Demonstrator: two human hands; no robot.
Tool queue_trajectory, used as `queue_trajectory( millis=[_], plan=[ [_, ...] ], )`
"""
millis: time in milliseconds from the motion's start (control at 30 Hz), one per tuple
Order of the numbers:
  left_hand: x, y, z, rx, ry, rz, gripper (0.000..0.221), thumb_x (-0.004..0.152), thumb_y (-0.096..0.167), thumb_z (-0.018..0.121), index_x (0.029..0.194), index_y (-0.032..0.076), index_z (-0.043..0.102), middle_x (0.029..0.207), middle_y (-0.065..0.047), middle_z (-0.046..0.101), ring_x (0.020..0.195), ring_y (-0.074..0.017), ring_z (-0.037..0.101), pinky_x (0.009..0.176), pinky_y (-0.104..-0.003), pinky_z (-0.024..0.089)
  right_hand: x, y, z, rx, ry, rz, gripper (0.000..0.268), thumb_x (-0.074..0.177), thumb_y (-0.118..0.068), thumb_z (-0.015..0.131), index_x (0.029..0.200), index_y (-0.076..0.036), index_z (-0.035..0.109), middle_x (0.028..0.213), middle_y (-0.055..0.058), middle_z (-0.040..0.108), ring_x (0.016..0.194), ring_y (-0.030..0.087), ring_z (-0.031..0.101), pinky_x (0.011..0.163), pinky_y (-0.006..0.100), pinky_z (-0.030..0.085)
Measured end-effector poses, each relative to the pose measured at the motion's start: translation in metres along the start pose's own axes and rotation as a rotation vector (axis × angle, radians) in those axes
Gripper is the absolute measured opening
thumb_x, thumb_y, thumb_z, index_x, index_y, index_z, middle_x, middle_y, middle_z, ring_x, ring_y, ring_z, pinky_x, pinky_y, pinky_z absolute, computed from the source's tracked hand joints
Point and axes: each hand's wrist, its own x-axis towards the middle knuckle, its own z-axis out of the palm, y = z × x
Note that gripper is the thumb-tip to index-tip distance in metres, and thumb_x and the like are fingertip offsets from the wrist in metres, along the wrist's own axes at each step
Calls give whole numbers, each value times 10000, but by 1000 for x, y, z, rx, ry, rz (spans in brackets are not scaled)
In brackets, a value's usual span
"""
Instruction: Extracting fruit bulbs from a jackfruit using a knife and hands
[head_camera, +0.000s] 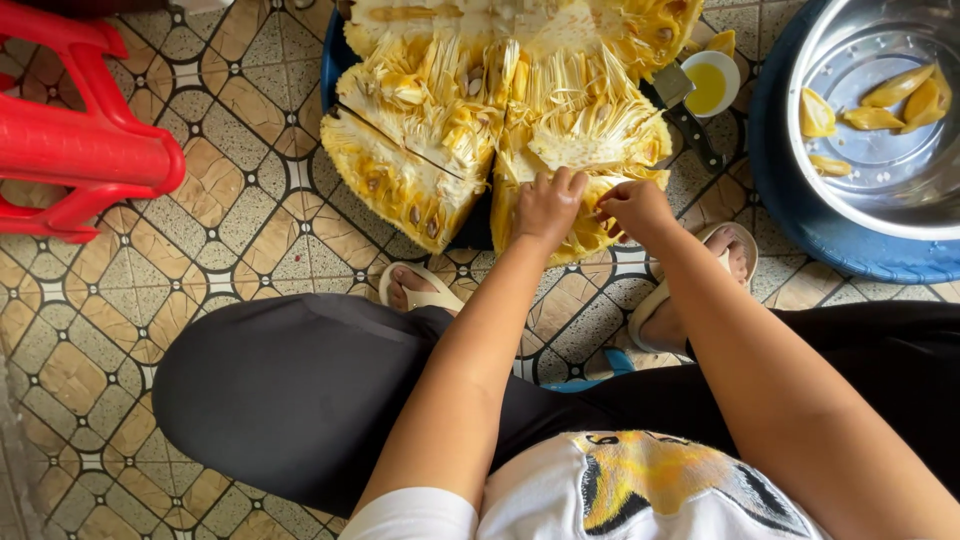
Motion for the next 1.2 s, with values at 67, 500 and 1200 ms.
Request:
queue_trajectory(
  millis=[67, 500, 1200],
  plan=[
    [-1, -2, 22, -29, -12, 29, 67, 853, 139, 593, 838, 200, 568, 729, -44, 485, 577, -324, 598, 439, -477, 488, 2, 1, 7, 12, -6, 1, 187, 922, -88, 676, 1075, 8, 724, 786, 154, 723, 527, 212, 691, 414, 314, 580],
    [27, -31, 38, -269, -676, 148, 228, 918, 135, 455, 910, 84, 677, 779, -123, 729, 797, -397, 761, 706, -550, 610, 28, 16, 14, 8, -28, -11, 227, 882, -83, 696, 1094, -24, 750, 756, 120, 715, 536, 172, 676, 425, 255, 544],
    [82, -70, -91, -1586, -738, -1249, 523, 1065, 444, 461, 1373, 26, 522, 1291, -171, 669, 876, -221, 750, 779, -263, 647, -1, -43, -4, 328, 1, -304, 347, 932, -45, 679, 1270, -122, 709, 885, 68, 632, 649, 132, 644, 520, 207, 540]
  ],
)
